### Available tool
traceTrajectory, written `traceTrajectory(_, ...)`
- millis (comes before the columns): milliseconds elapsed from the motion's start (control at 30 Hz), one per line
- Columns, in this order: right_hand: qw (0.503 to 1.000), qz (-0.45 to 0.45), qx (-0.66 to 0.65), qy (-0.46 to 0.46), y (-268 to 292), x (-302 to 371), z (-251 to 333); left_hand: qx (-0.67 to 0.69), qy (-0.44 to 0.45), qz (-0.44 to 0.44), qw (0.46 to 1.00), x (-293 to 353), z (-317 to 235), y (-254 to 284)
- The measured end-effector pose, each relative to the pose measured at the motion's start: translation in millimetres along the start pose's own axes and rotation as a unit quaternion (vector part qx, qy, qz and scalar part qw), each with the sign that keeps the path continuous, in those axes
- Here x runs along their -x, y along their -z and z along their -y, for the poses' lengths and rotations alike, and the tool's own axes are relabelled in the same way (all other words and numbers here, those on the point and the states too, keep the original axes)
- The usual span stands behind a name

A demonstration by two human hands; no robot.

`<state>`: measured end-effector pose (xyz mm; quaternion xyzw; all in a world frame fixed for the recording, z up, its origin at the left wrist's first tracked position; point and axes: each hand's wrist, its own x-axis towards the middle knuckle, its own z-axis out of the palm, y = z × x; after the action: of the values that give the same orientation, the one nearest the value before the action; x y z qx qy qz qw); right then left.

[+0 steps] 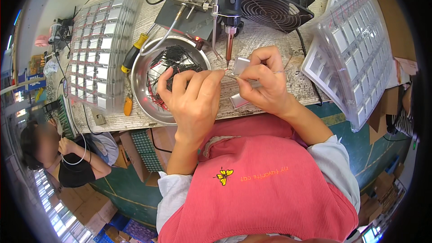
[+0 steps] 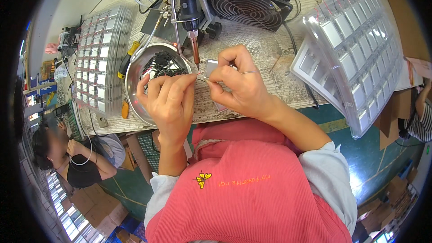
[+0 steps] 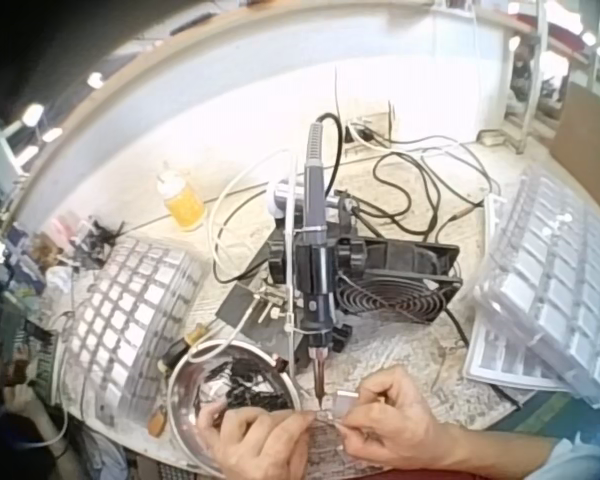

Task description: Assembling small electronic components by attaching wires using a stationary soldering iron.

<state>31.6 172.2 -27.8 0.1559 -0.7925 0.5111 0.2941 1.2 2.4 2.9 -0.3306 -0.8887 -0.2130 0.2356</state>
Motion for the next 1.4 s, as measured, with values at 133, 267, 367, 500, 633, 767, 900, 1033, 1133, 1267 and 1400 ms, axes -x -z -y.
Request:
traceTrajectory(133,1.0,0.003,0.0,0.002,0.0,0.6,-0.3,0.0,0.0,0.001,1.0,0.8,-0.2,0.0)
traceTrajectory(267,1.0,0.005,-0.002,0.001,0.6,0.9,0.0,-0.002,0.001,0.005,1.0,0.7,-1.0,0.8)
traceTrajectory(367,1.0,0.007,-0.001,0.004,1.7,0.6,0.3,0.003,-0.001,0.002,1.0,1.3,-1.1,0.7)
traceTrajectory(500,1.0,0.016,0.0,0.001,6.0,0.1,2.5,0.012,-0.002,-0.004,1.0,1.1,-2.3,2.2)
traceTrajectory(633,1.0,0.017,-0.011,-0.017,10.9,3.0,3.4,0.017,-0.006,0.003,1.0,4.0,-7.9,4.8)
traceTrajectory(767,0.999,0.013,-0.003,-0.033,11.4,8.2,5.4,0.02,0.0,0.015,1.0,11.8,-11.1,4.2)
traceTrajectory(900,0.996,-0.006,-0.046,-0.078,9.0,15.3,3.9,0.022,-0.002,0.019,1.0,15.6,-14.2,2.3)
traceTrajectory(1033,0.991,-0.004,-0.064,-0.118,10.9,9.7,7.2,0.031,0.007,0.03,0.999,14.0,-14.5,4.7)
traceTrajectory(1133,0.995,0.008,-0.03,-0.091,13.4,8.6,8.8,0.053,0.019,0.042,0.998,17.0,-12.8,8.3)
traceTrajectory(1267,0.993,-0.005,-0.04,-0.115,12.0,14.1,11.6,0.12,0.076,0.03,0.989,22.1,-7.9,11.2)
traceTrajectory(1400,0.995,-0.009,-0.024,-0.098,10.6,14.6,7.3,0.179,0.112,0.014,0.977,23.6,-2.1,12.7)
